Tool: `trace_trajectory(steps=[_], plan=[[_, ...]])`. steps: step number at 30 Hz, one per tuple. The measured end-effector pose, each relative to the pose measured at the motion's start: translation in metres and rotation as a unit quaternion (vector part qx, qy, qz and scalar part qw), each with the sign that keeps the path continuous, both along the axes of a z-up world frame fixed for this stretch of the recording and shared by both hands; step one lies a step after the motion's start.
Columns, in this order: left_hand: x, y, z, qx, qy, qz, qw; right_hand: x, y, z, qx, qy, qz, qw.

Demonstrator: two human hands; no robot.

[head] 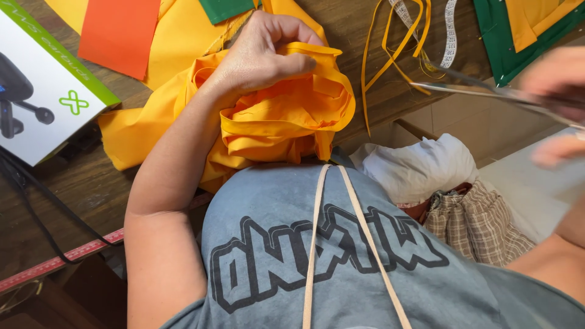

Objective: Trimming the edges of a yellow fabric piece using scissors

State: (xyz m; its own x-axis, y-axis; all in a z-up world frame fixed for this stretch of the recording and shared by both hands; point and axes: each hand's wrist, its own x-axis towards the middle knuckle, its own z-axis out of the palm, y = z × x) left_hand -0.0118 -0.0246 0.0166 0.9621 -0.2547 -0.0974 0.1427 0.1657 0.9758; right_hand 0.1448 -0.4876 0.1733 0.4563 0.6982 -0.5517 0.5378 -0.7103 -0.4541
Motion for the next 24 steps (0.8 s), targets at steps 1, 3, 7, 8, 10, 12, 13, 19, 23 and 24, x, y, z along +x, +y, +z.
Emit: trace_trajectory(steps=[1,3,7,8,10,12,13,19,23,24], plan=[[0.000,0.001,0.002,0.002,0.003,-0.002,1.000,-0.025,0.053,-0.004,0.031,0.008,0.014,0.999],[0.000,0.001,-0.004,-0.011,0.009,-0.001,1.000,-0.033,0.098,-0.016,0.074,0.052,0.026,0.996],[-0.001,0.003,-0.006,-0.047,0.029,-0.013,0.998,-0.024,0.125,-0.064,0.143,0.130,0.042,0.980],[-0.002,0.004,-0.007,-0.047,0.029,-0.010,0.998,-0.022,0.128,-0.070,0.143,0.131,0.045,0.980],[-0.002,0.005,-0.009,-0.065,0.008,-0.016,0.998,-0.019,0.132,-0.082,0.180,0.266,-0.024,0.947],[-0.003,0.005,-0.009,-0.088,0.029,-0.008,0.996,-0.019,0.136,-0.088,0.178,0.276,-0.028,0.944],[-0.004,0.005,-0.009,-0.111,0.051,-0.003,0.993,-0.020,0.137,-0.091,0.177,0.285,-0.034,0.941],[-0.008,0.010,-0.014,-0.122,0.084,0.016,0.989,-0.022,0.154,-0.084,0.172,0.230,-0.006,0.958],[-0.008,0.008,-0.011,-0.121,0.105,0.015,0.987,-0.021,0.162,-0.077,0.177,0.203,0.029,0.963],[-0.007,0.007,-0.011,-0.130,0.100,0.013,0.986,-0.021,0.163,-0.075,0.172,0.194,0.025,0.965]])
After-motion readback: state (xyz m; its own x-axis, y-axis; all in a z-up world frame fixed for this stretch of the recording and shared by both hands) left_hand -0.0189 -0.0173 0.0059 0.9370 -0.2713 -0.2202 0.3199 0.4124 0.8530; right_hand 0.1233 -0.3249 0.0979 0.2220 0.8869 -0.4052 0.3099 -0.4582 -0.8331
